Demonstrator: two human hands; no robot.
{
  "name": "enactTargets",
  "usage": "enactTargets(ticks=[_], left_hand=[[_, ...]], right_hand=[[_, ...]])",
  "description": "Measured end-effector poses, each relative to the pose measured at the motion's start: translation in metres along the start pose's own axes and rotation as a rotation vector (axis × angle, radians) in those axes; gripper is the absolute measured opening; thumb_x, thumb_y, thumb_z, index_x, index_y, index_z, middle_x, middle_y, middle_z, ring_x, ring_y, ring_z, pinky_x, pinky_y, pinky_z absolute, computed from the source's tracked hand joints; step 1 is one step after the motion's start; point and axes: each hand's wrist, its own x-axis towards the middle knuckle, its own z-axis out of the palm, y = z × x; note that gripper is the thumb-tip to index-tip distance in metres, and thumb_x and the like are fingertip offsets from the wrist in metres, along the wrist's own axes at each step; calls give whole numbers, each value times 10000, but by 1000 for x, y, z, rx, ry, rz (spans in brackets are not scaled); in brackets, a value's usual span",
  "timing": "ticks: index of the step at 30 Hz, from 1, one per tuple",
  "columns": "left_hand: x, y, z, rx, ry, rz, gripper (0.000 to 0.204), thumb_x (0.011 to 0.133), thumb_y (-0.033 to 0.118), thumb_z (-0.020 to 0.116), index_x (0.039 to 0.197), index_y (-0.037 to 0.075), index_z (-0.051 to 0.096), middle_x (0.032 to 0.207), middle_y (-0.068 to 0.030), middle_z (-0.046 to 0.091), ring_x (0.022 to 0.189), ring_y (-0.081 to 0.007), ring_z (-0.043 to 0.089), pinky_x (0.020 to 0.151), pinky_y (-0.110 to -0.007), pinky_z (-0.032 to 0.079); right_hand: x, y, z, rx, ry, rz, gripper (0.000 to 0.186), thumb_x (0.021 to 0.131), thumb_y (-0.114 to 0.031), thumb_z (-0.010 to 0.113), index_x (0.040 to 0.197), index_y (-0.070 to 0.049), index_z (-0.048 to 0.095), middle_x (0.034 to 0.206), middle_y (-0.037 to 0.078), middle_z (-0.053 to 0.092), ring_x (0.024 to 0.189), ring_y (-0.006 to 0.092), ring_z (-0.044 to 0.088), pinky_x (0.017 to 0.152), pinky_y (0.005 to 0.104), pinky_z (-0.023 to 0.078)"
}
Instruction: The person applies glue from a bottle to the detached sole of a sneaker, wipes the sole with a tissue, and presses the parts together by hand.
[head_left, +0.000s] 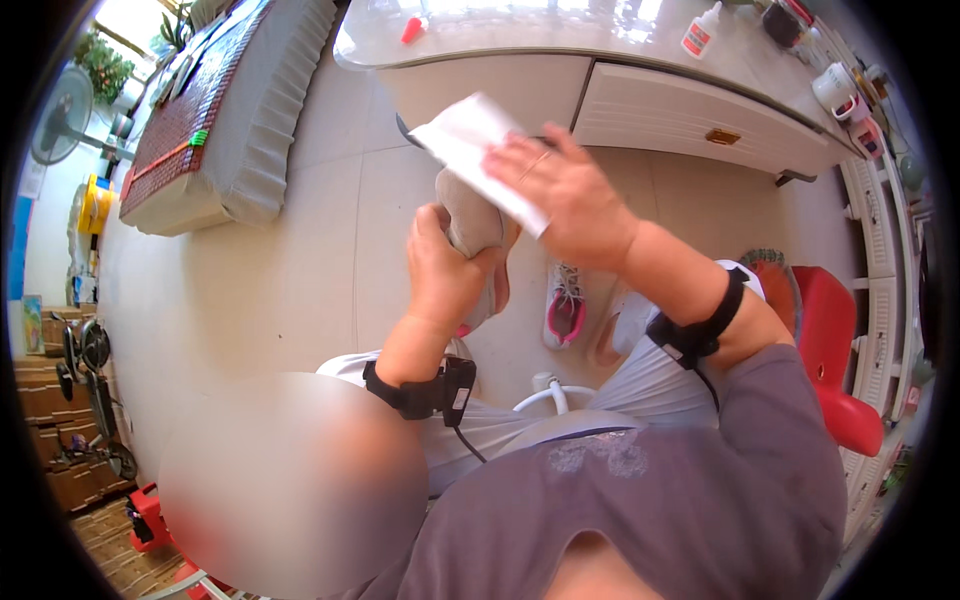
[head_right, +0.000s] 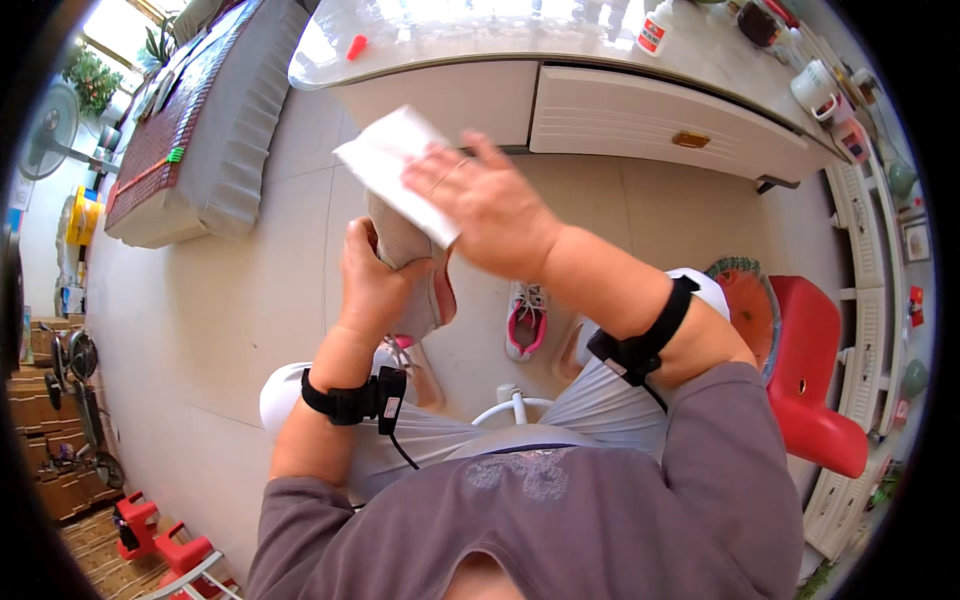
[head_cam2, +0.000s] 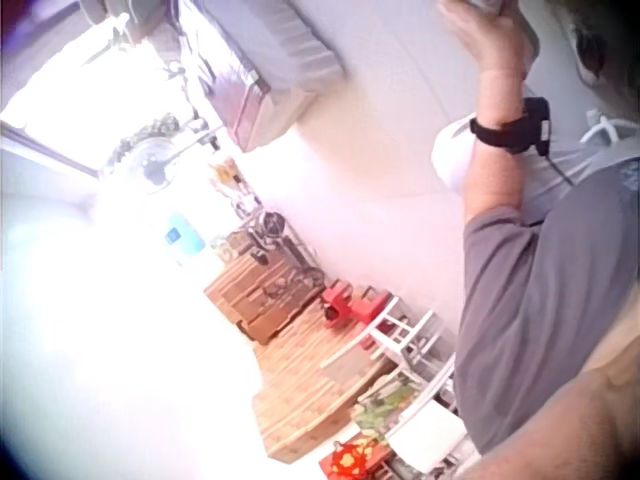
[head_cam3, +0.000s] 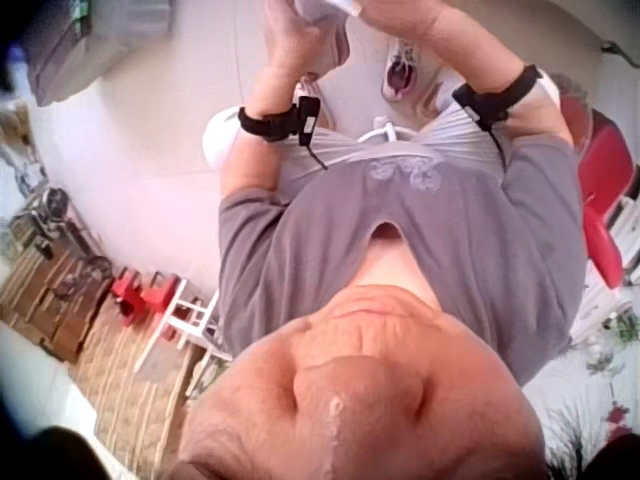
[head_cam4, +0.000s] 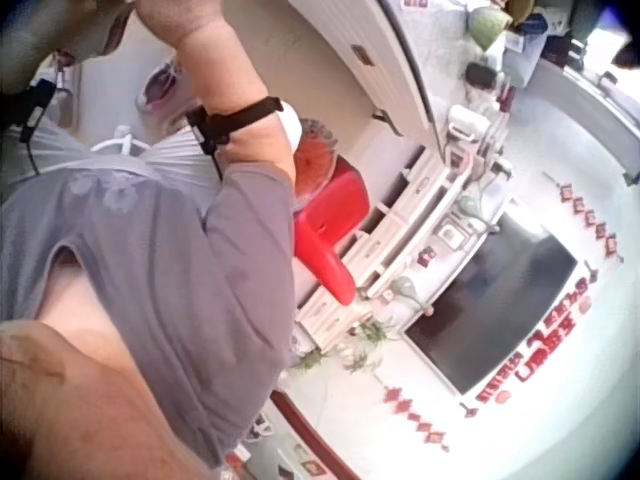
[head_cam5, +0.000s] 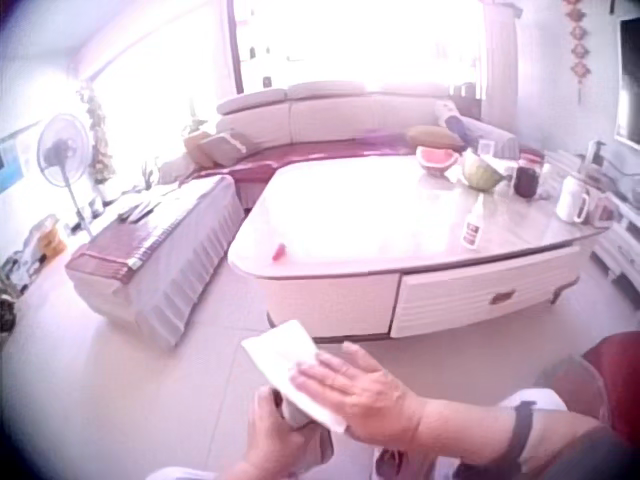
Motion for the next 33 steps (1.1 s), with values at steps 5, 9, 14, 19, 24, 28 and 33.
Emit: enactTargets(ticks=[5,9,14,19,24,28,33], left_hand=[[-3,11,0,-302,-172,-52,555,575,58,717,1013,3,382,947,-129,499,883,-229,504,754,-337,435],[-4,9,8,-491,-214,-116,599,593,17,710,1068,25,346,998,-89,488,902,-171,499,775,-304,446],[-6,23,9,-394,-222,-68,581,603,56,702,1059,12,345,978,-123,492,886,-196,509,758,-308,437],[-8,24,16,-445,-137,-21,563,613,65,700,1050,9,348,962,-121,500,878,-195,517,737,-306,442],[-10,34,20,-381,-244,-67,560,639,112,722,1052,21,354,990,-101,485,897,-173,493,752,-291,431],[-13,26,27,-382,-297,-71,569,627,108,731,1049,32,357,992,-83,479,882,-163,494,750,-290,438],[-16,23,41,-466,-132,-114,584,637,111,730,1076,40,351,1006,-73,474,888,-153,492,741,-284,444]], right_hand=[[-16,26,-3,-30,-82,209,308,873,-198,376,1107,-86,543,1212,92,475,1217,208,327,1022,432,105],[-13,8,10,345,84,184,349,906,-264,319,1053,-79,575,1121,124,530,1160,251,391,1004,401,197],[-14,32,5,488,41,521,348,907,-260,330,999,-41,584,880,167,602,871,297,558,828,346,404],[0,-3,-17,1276,201,533,366,913,-268,330,1020,-3,559,914,169,604,825,278,568,778,310,431],[-3,-14,1,854,202,240,440,900,-311,361,1146,42,458,1196,249,429,1191,286,348,983,324,254],[-7,-2,9,935,17,545,474,843,-331,472,1139,39,460,1103,251,495,1045,342,474,895,329,361],[-2,-6,6,1043,-43,495,374,888,-303,413,1084,-3,519,926,140,586,836,202,537,782,278,410]])
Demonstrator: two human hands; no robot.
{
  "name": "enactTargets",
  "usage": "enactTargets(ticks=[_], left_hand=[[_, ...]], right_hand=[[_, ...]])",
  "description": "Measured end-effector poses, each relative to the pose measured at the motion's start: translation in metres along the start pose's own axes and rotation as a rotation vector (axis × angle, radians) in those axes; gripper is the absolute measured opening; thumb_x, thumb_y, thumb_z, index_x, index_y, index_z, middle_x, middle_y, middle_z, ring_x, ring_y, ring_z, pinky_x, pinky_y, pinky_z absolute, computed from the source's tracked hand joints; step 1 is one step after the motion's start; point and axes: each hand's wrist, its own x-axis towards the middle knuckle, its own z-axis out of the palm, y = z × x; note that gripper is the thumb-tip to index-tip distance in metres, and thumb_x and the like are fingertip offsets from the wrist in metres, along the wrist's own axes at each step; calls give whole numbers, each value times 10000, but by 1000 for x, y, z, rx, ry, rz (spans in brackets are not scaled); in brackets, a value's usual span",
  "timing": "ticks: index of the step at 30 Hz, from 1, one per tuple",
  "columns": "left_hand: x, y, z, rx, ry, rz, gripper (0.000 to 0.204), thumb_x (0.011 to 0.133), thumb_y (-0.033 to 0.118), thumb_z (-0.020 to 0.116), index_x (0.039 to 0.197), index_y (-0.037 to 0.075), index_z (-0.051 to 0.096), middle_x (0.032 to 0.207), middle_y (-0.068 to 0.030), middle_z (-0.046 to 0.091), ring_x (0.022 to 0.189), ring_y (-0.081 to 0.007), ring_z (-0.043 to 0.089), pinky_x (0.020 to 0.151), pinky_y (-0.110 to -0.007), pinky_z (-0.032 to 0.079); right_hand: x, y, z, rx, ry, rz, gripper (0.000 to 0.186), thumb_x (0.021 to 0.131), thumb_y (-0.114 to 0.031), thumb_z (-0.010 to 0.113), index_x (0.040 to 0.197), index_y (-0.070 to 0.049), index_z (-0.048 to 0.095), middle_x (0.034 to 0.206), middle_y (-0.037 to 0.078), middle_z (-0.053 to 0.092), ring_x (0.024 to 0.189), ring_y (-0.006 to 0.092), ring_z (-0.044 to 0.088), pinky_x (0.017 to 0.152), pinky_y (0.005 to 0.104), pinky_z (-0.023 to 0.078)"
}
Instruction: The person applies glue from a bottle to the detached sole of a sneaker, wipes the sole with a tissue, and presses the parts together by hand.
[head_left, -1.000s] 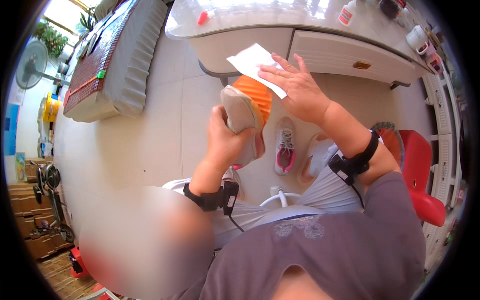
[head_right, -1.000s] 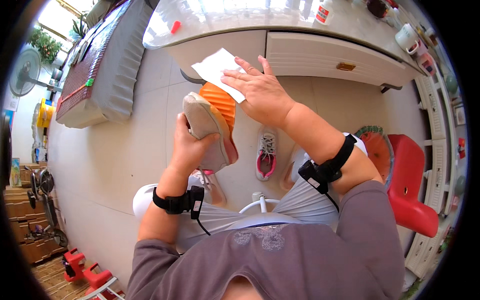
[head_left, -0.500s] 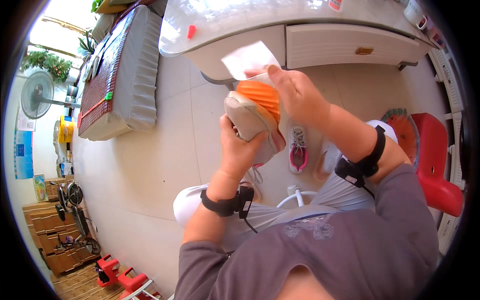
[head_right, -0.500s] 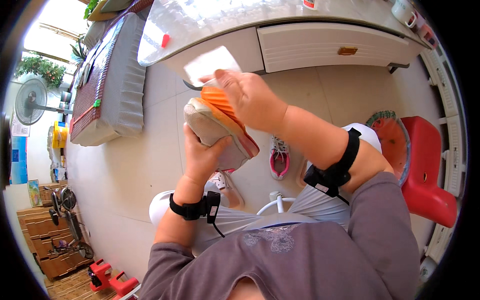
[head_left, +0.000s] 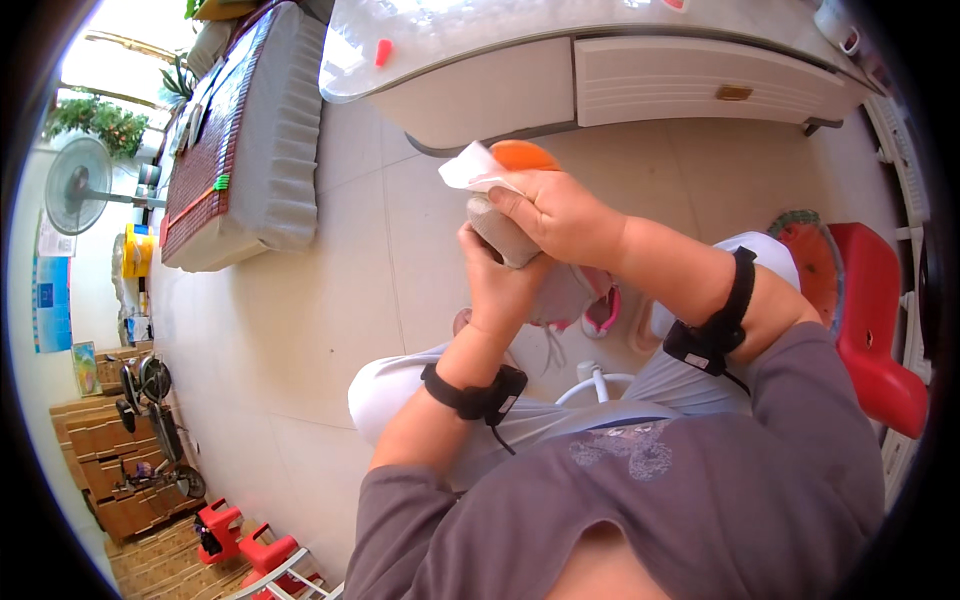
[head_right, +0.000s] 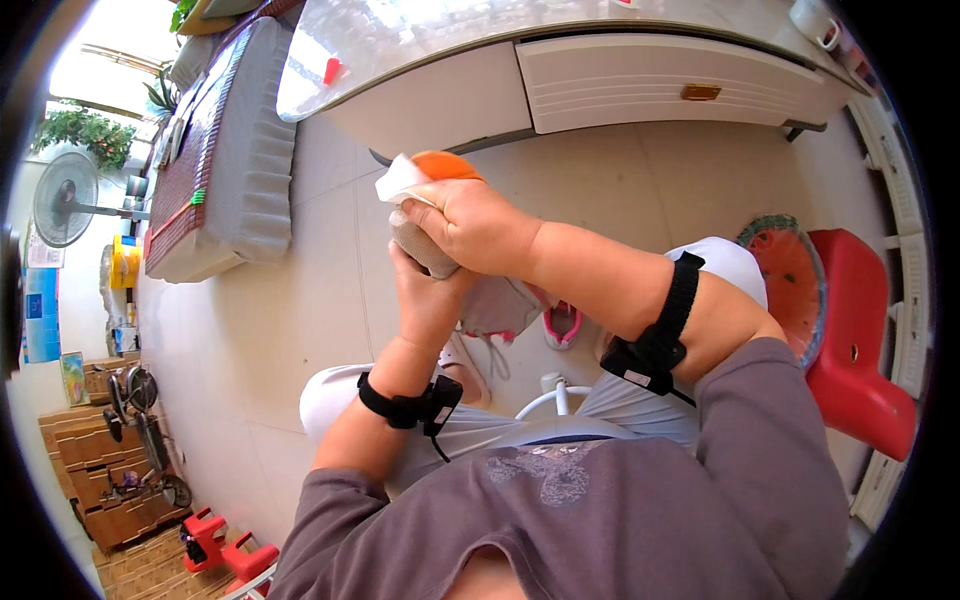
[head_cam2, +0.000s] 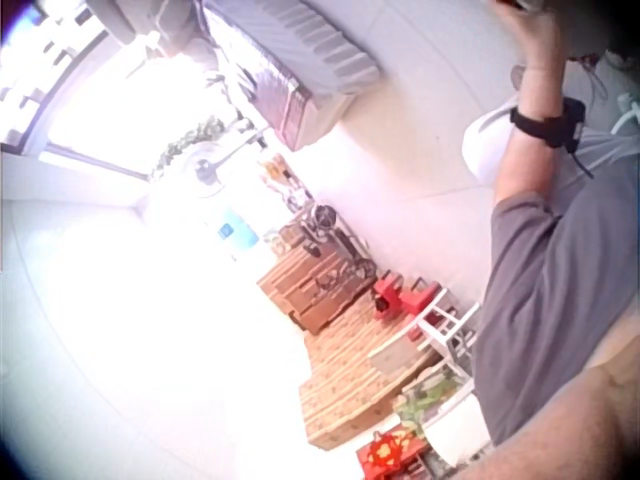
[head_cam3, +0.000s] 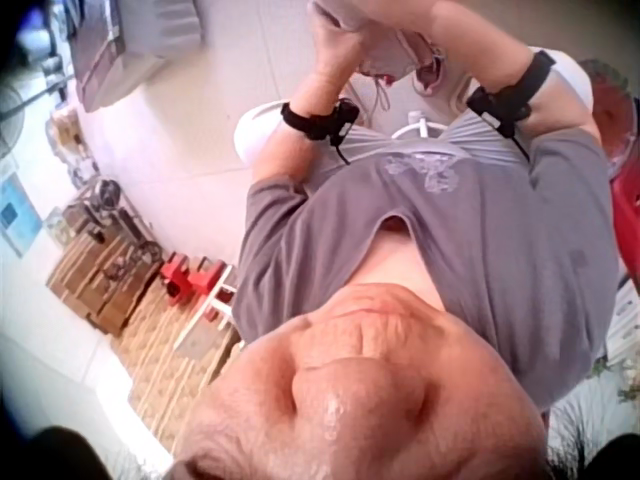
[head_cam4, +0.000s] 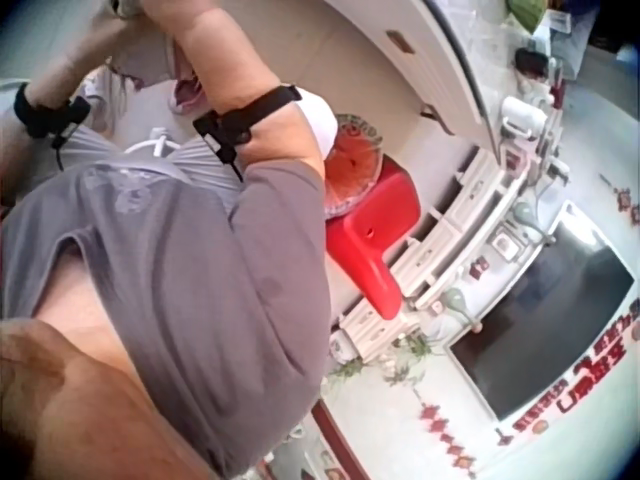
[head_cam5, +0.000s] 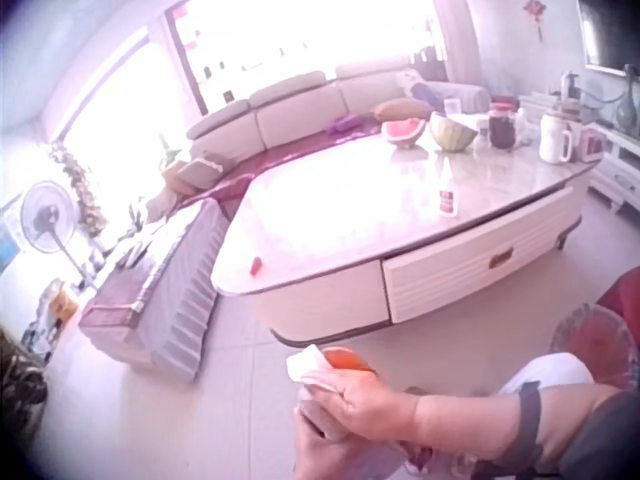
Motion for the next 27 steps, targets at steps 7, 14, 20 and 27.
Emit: enactTargets(ticks=[7,14,20,27], left_hand=[[12,6,-10,-92,-161,-159,773,568,68,758,1182,46,288,1081,-87,441,967,-182,476,775,-292,439],[15,-2,-10,-119,-143,91,866,540,8,754,1218,62,218,1104,-86,426,1008,-194,456,840,-306,420],[12,10,-17,-206,-240,-26,816,525,-23,728,1192,80,270,1120,-74,419,1018,-196,454,877,-331,405],[-2,27,-27,-105,-354,335,846,531,28,769,1200,80,253,1114,-81,416,1032,-196,444,886,-335,386]], right_hand=[[-1,-11,-6,-49,36,49,290,890,-221,395,968,11,550,853,169,585,770,251,548,724,299,424],[0,-3,-18,815,175,365,340,911,-251,360,1074,8,507,896,94,577,814,147,525,759,287,423],[0,9,-38,-435,-46,-264,222,747,-105,566,963,-55,561,1008,133,558,940,278,524,837,316,404],[-9,21,-30,-802,102,-469,345,814,-305,500,1070,-75,529,1023,127,570,1034,282,477,874,326,372]])
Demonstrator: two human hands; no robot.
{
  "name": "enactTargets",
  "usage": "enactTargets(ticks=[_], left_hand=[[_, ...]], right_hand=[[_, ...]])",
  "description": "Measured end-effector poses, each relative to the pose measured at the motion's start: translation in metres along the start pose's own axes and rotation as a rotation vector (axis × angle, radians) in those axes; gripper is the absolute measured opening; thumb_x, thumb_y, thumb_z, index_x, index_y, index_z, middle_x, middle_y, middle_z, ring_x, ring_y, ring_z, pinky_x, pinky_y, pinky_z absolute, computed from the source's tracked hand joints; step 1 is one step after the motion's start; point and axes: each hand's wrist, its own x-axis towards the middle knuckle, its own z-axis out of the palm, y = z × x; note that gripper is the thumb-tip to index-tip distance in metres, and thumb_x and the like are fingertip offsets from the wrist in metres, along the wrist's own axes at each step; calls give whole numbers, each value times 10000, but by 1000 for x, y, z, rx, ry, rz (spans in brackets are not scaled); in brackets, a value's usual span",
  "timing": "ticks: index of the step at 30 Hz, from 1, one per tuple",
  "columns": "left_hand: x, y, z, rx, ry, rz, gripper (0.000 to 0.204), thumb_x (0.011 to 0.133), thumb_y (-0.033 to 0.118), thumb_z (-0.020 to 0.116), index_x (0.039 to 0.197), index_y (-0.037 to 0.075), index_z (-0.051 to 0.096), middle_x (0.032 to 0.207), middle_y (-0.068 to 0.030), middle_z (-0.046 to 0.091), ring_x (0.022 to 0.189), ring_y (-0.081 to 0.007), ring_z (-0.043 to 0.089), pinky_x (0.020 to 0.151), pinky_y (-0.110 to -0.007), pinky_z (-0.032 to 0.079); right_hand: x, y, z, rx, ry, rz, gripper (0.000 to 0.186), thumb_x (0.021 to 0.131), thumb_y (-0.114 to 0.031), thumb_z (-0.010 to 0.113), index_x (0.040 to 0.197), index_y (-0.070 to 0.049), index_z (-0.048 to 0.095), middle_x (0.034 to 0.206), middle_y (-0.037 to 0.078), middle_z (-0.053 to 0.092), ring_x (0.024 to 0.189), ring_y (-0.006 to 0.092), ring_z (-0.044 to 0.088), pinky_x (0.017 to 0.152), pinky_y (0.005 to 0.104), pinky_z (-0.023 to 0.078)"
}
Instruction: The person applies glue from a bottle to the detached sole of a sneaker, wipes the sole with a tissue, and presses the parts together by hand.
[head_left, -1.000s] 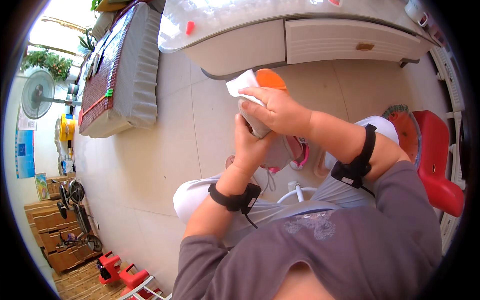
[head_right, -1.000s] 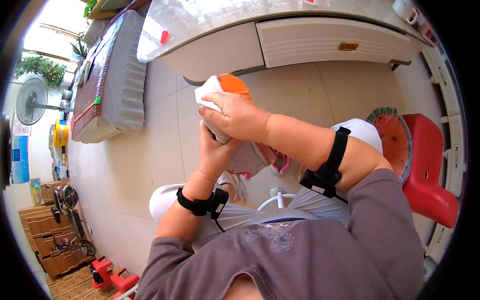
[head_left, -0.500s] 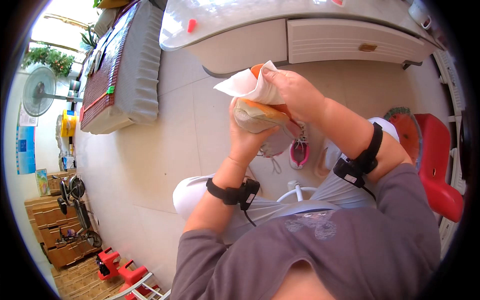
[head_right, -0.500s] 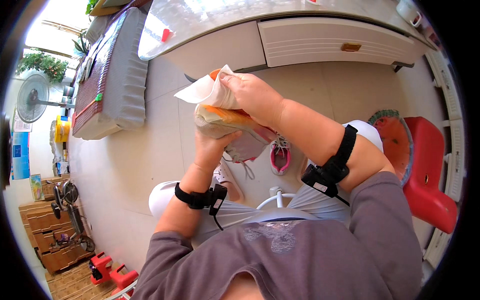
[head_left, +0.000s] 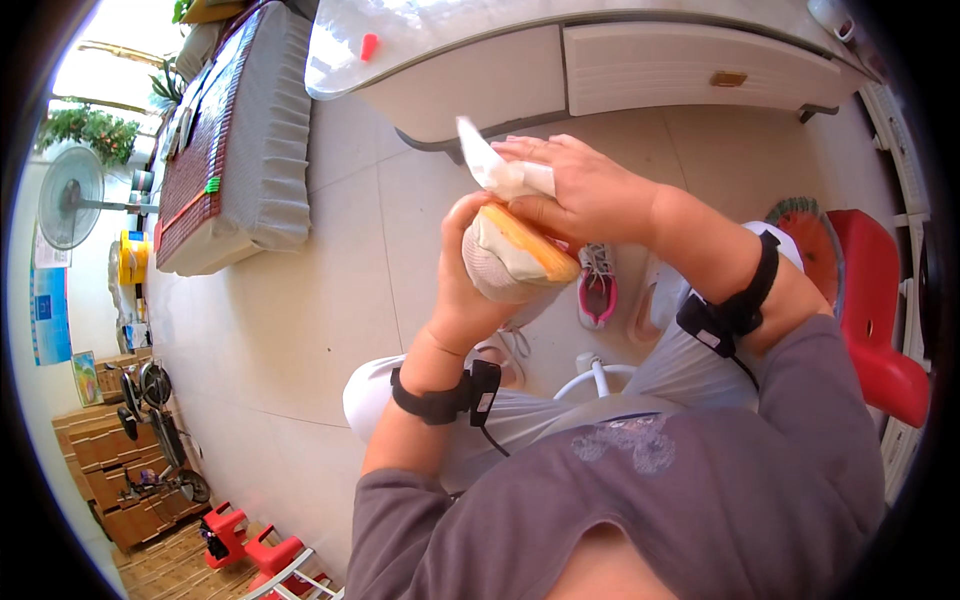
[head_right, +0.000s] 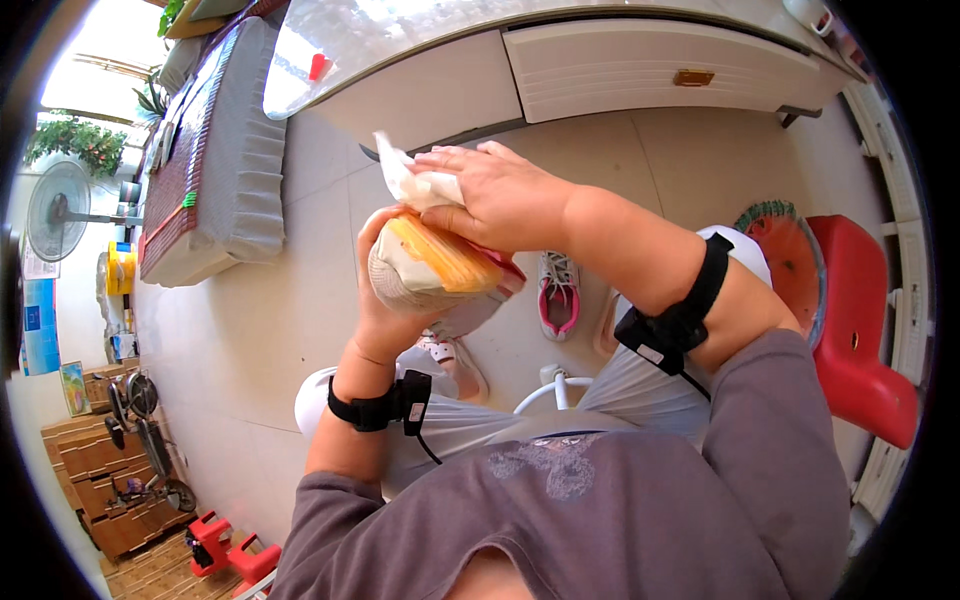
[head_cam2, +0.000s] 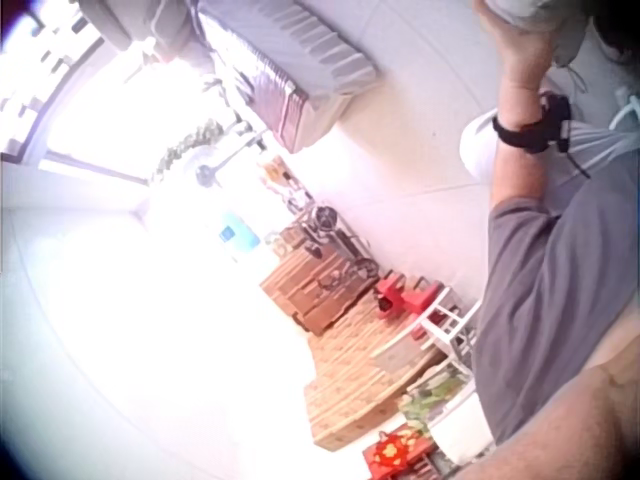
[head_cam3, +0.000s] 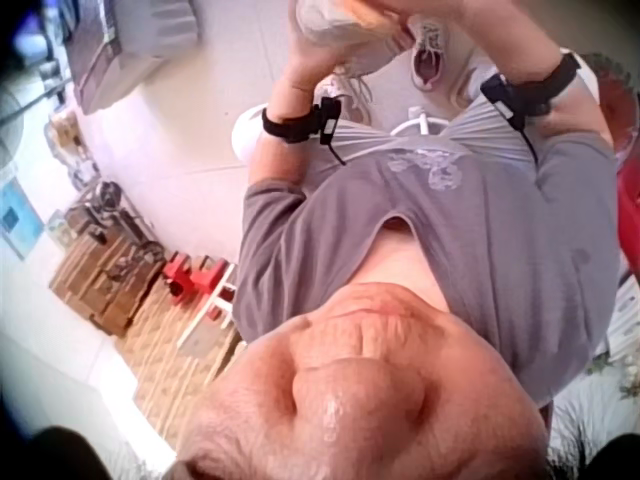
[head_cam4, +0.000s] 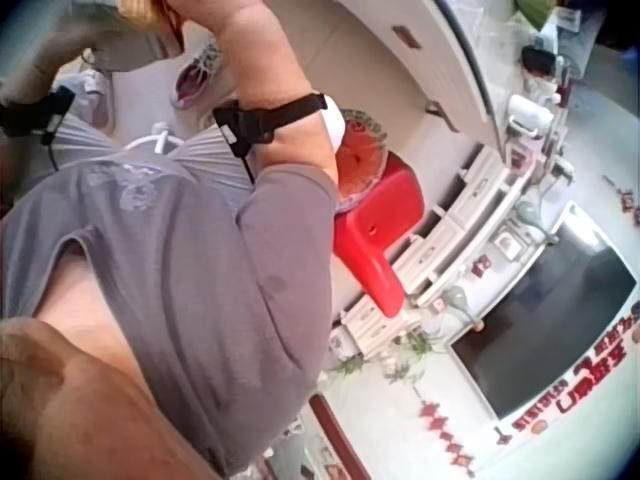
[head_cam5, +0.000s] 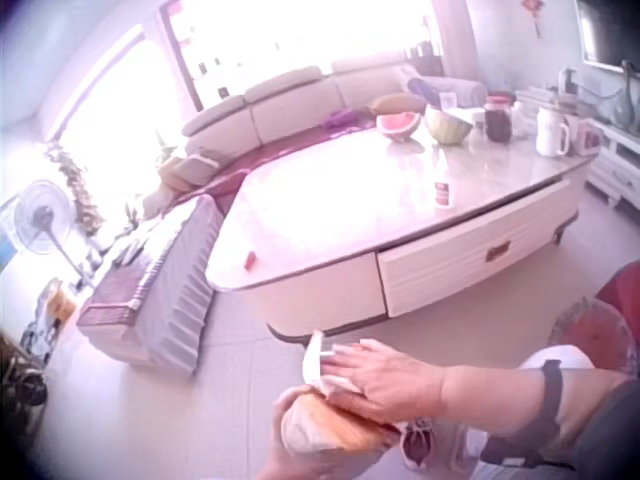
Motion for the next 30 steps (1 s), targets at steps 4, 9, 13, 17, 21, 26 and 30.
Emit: enactTargets(ticks=[4,9,13,17,21,26,30], left_hand=[[-1,-6,-4,219,-3,98,878,529,62,789,1212,87,238,1164,-100,376,1066,-212,422,905,-342,366],[-3,-5,-5,280,-10,118,879,517,76,800,1206,89,253,1183,-117,360,1082,-230,410,921,-344,349],[-5,-7,-6,351,-4,176,877,503,82,809,1197,89,273,1192,-129,358,1094,-243,404,930,-347,340],[-5,-9,-2,312,-26,185,880,497,77,811,1194,88,275,1191,-127,360,1095,-242,405,928,-347,344],[-6,-11,-3,331,-24,152,869,496,69,810,1187,84,282,1182,-122,372,1078,-231,421,913,-336,359],[-3,-6,4,308,-12,29,835,517,68,801,1178,79,290,1128,-105,419,1017,-198,465,873,-313,392],[-2,-5,7,265,-14,-72,800,540,63,785,1173,75,295,1078,-88,452,976,-178,484,843,-303,410]], right_hand=[[5,-1,4,618,-312,421,408,850,-400,447,1018,-49,567,919,113,598,847,214,538,749,303,423],[3,2,8,1030,-374,808,407,840,-406,472,977,-40,589,873,97,605,787,168,540,708,281,431],[5,1,0,962,-346,726,353,856,-337,475,1004,-32,571,898,62,596,797,131,521,721,258,424],[4,0,3,898,-328,738,314,873,-283,459,982,-8,563,865,62,598,748,128,510,697,261,421],[10,-1,-2,542,-286,650,315,879,-279,445,927,9,565,782,86,596,688,151,514,657,286,423],[4,12,8,545,-138,775,328,881,-280,436,912,23,558,749,94,583,667,154,515,641,292,422],[3,20,16,844,9,919,355,875,-283,417,945,36,556,848,188,595,791,298,559,725,335,424]])
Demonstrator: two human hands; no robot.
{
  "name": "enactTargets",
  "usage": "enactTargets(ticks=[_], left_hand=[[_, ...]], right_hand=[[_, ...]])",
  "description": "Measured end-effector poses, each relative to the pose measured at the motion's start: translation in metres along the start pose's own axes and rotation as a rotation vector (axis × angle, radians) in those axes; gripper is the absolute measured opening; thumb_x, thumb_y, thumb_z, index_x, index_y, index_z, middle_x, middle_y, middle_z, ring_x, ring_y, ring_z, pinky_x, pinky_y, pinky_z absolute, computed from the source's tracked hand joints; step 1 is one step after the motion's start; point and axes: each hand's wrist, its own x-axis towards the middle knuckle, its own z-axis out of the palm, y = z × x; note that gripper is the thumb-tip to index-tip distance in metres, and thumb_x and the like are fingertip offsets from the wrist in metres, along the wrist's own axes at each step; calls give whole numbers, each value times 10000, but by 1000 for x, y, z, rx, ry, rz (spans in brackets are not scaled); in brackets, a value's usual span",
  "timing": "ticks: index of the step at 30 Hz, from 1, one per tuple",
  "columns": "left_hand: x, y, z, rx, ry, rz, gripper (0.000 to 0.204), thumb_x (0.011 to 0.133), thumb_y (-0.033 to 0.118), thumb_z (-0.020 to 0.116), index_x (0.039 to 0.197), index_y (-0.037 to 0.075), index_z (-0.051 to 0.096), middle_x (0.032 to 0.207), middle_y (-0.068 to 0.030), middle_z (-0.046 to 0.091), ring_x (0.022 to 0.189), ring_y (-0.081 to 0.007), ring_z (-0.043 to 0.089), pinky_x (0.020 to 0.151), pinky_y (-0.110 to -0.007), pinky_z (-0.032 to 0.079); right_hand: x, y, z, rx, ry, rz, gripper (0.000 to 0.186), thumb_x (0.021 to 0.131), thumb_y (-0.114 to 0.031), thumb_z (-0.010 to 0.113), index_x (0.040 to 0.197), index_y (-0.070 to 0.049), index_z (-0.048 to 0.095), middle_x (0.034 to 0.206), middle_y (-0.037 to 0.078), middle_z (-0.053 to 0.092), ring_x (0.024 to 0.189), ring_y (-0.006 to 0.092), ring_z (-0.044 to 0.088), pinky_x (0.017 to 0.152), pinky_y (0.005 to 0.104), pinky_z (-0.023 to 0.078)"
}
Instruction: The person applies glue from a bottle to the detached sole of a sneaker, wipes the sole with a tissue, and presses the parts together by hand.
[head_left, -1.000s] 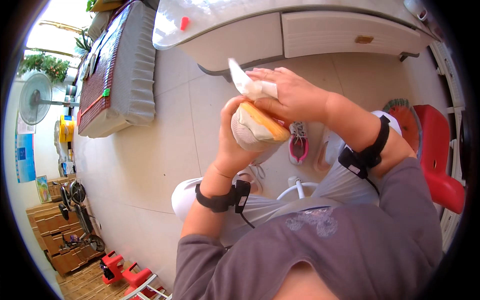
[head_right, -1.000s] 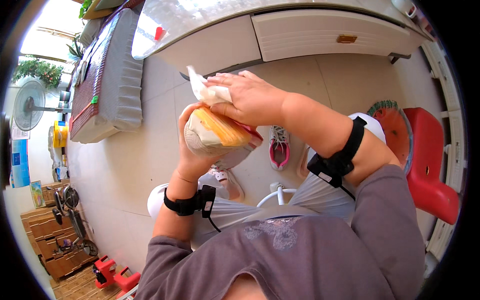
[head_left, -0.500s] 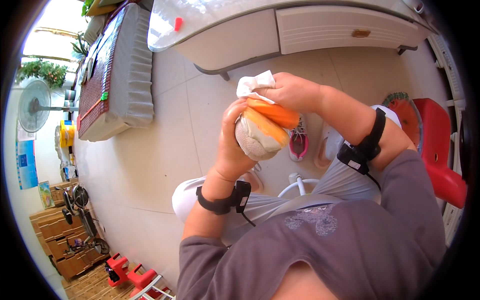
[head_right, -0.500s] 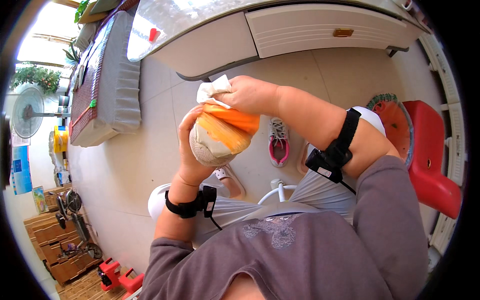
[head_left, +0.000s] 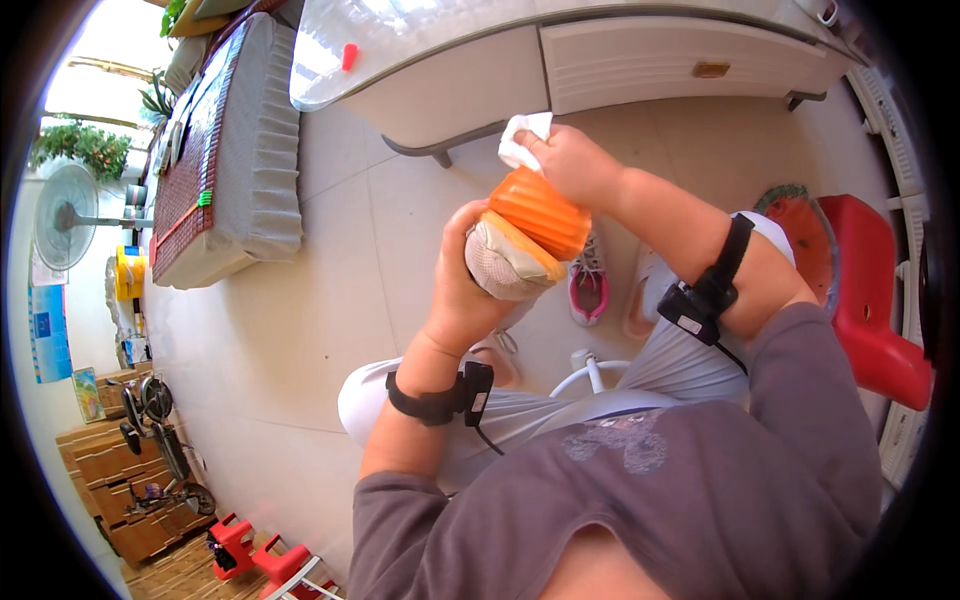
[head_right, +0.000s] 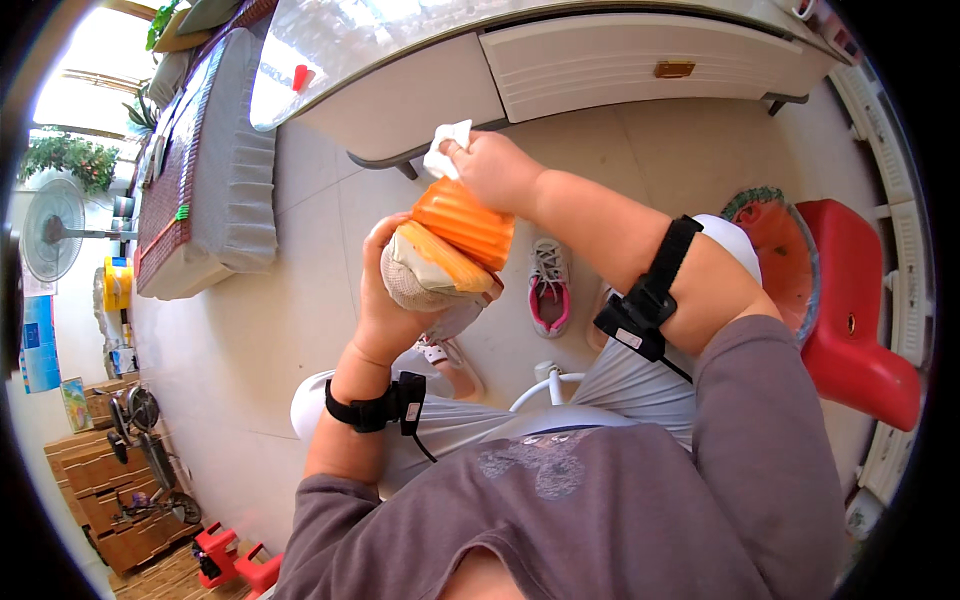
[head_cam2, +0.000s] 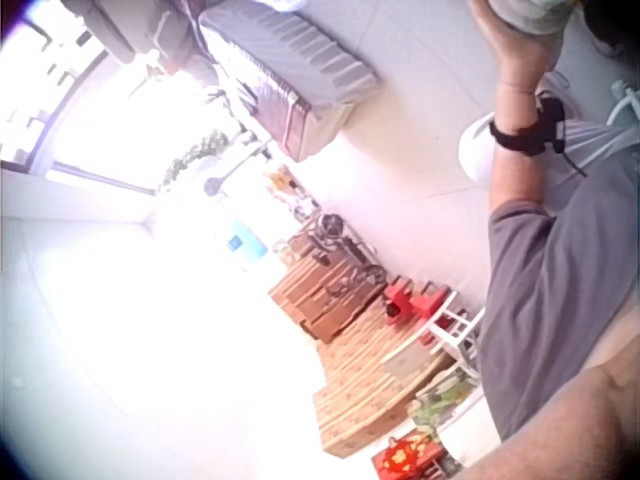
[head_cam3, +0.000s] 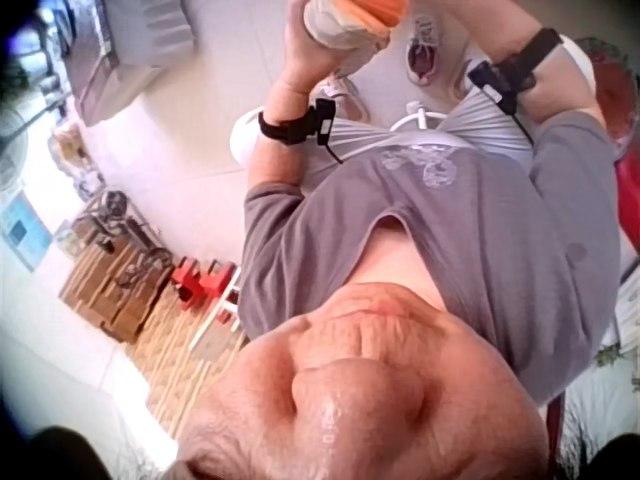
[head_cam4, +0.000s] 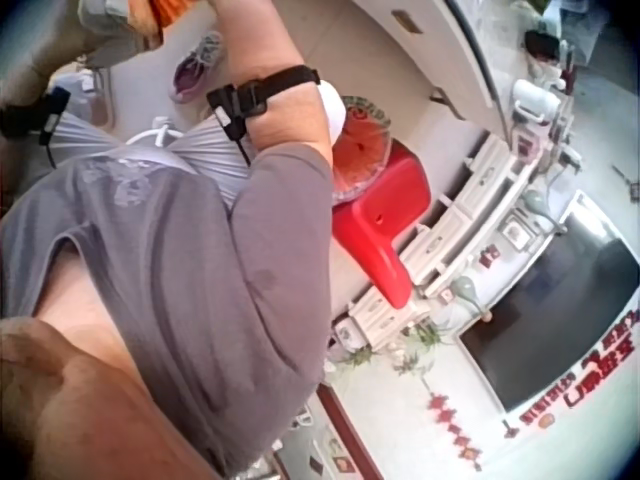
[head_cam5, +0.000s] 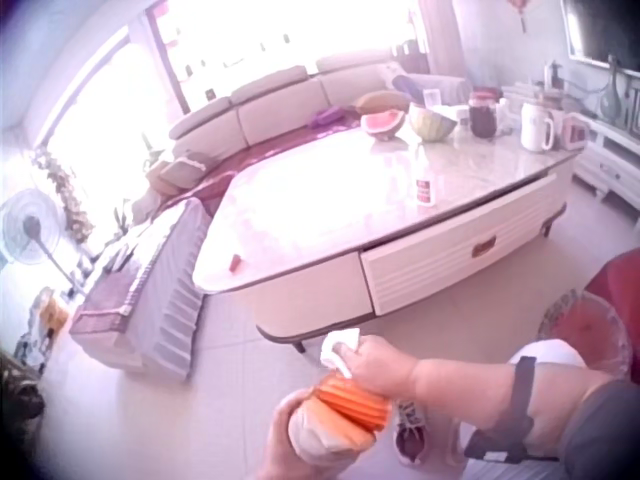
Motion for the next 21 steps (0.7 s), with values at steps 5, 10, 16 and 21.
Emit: enactTargets(ticks=[5,10,16,21], left_hand=[[-3,-3,1,-23,-15,-111,802,535,44,771,1174,71,288,1056,-87,466,970,-180,484,834,-306,419],[3,-12,-7,-23,236,-346,781,526,87,752,1165,47,304,1024,-130,488,939,-226,504,791,-326,444],[5,-18,-18,-23,277,-411,805,521,59,755,1172,43,283,1056,-120,460,956,-224,489,786,-322,452],[-3,-20,-28,-447,184,-301,827,514,-61,727,1193,73,275,1093,-85,429,982,-188,468,829,-303,434]], right_hand=[[18,1,-21,-35,238,-1,362,882,-299,428,972,29,551,824,75,592,721,139,525,670,270,420],[5,-18,-34,-190,393,-476,250,865,-172,427,1026,-12,531,807,127,597,738,213,560,674,286,430],[-18,2,3,-973,47,-1071,448,736,-21,458,1175,-105,475,1197,74,464,1073,224,455,917,334,355],[-12,22,-10,-1207,-39,-1051,464,735,-23,454,1190,-113,473,1236,87,438,1105,262,434,933,358,340]])
